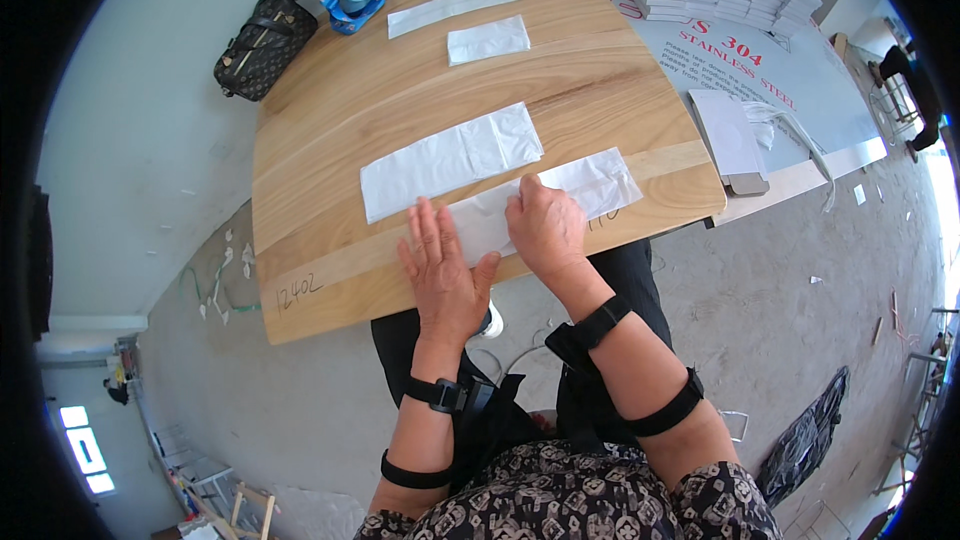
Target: The worker is folding and stacking white plastic strips on a wooden workbench.
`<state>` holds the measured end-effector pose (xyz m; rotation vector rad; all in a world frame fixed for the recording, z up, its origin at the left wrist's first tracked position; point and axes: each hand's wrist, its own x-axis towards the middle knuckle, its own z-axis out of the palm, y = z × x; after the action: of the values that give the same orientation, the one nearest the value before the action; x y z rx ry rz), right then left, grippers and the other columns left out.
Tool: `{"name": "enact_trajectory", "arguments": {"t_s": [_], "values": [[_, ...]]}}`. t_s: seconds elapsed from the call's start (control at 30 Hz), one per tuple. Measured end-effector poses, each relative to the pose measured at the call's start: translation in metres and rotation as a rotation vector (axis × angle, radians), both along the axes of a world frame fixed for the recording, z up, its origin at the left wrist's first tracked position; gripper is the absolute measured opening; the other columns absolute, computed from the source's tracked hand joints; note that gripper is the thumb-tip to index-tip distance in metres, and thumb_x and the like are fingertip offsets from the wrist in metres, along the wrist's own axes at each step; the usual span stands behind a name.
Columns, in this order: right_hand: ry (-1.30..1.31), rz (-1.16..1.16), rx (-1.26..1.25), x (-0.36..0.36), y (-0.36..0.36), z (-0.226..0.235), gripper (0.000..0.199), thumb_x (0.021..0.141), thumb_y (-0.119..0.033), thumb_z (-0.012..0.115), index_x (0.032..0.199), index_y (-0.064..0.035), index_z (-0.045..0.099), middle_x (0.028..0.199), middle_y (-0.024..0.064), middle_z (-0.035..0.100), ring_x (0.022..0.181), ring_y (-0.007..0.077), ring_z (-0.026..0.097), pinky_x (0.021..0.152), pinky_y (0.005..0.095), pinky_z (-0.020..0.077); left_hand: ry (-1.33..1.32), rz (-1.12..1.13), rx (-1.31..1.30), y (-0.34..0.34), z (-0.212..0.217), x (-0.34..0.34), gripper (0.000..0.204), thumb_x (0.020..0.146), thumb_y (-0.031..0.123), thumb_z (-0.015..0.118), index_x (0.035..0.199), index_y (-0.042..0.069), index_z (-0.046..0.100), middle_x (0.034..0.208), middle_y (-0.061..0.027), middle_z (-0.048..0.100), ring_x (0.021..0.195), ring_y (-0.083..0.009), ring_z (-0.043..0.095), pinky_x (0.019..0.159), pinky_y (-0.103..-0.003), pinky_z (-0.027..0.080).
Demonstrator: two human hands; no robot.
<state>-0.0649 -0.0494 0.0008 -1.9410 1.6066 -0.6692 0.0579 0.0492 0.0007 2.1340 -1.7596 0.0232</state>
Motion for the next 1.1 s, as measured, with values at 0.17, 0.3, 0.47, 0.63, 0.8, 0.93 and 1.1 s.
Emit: {"name": "enact_trajectory", "arguments": {"t_s": [0.17, 0.3, 0.47, 0.63, 0.8, 0.93, 1.1], "values": [[0.073, 0.086, -0.02, -0.005, 0.0, -0.001, 0.018, 0.084, -0.021, 0.059, 0.088, -0.0034, 0.056, 0.072, 0.0214, 0.065, 0.07, 0.0411, 0.065, 0.064, 0.05, 0.051, -0.016, -0.149, 0.221, -0.004, 0.002, 0.002, 0.082, 0.093, 0.047, 0.052, 0.15, 0.0, 0.018, 0.156, -0.0199, 0.018, 0.146, -0.0335, 0.014, 0.115, -0.056, 0.008], [0.147, 0.101, -0.002, -0.016, 0.001, 0.004, 0.023, 0.082, -0.02, 0.06, 0.093, -0.0015, 0.052, 0.071, 0.0221, 0.065, 0.07, 0.0412, 0.065, 0.063, 0.0501, 0.0505, -0.018, -0.165, 0.27, -0.006, 0.006, 0.005, 0.08, 0.091, 0.044, 0.055, 0.149, 0.0, 0.021, 0.157, -0.0204, 0.016, 0.146, -0.0331, 0.014, 0.115, -0.057, 0.01], [0.116, 0.056, 0.022, -0.02, -0.002, 0.004, 0.027, 0.079, -0.018, 0.06, 0.095, 0.0006, 0.048, 0.071, 0.0222, 0.065, 0.069, 0.041, 0.065, 0.062, 0.0502, 0.0501, -0.058, 0.035, 0.023, -0.034, 0.007, 0.043, 0.045, 0.083, 0.024, 0.069, 0.119, 0.0, 0.055, 0.125, -0.0164, 0.056, 0.117, -0.0348, 0.051, 0.098, -0.053, 0.037], [0.104, 0.056, 0.055, -0.024, -0.004, 0.007, 0.026, 0.076, -0.016, 0.06, 0.093, 0.0011, 0.048, 0.069, 0.0222, 0.064, 0.068, 0.041, 0.065, 0.062, 0.0503, 0.0504, 0.163, -0.33, -0.097, -0.112, 0.035, 0.026, 0.022, 0.074, 0.006, 0.07, 0.095, 0.003, 0.063, 0.096, -0.0128, 0.061, 0.094, -0.0337, 0.057, 0.082, -0.042, 0.045], [0.104, 0.078, 0.09, -0.023, -0.005, 0.011, 0.025, 0.077, -0.017, 0.061, 0.09, 0.0006, 0.049, 0.069, 0.022, 0.064, 0.068, 0.0406, 0.065, 0.063, 0.0495, 0.0511, 0.122, -0.374, -0.01, -0.138, 0.008, 0.026, 0.008, 0.076, 0.009, 0.069, 0.082, 0.008, 0.064, 0.087, -0.0057, 0.06, 0.087, -0.0281, 0.057, 0.074, -0.041, 0.045], [0.011, 0.11, 0.096, -0.03, -0.008, 0.013, 0.027, 0.076, -0.019, 0.065, 0.091, -0.0002, 0.053, 0.07, 0.0198, 0.065, 0.071, 0.0399, 0.065, 0.064, 0.0485, 0.0512, 0.216, -0.315, -0.107, -0.143, -0.004, 0.03, 0.007, 0.076, 0.011, 0.069, 0.076, 0.009, 0.062, 0.082, -0.0034, 0.06, 0.086, -0.0276, 0.057, 0.072, -0.042, 0.044], [-0.066, 0.087, 0.129, -0.034, -0.02, 0.017, 0.029, 0.075, -0.018, 0.068, 0.093, -0.0006, 0.055, 0.074, 0.019, 0.066, 0.073, 0.0396, 0.065, 0.065, 0.0475, 0.0512, 0.454, -0.222, -0.051, -0.142, -0.003, 0.031, 0.006, 0.077, 0.01, 0.067, 0.075, 0.006, 0.063, 0.078, -0.0055, 0.061, 0.079, -0.0274, 0.059, 0.069, -0.04, 0.046]]}}
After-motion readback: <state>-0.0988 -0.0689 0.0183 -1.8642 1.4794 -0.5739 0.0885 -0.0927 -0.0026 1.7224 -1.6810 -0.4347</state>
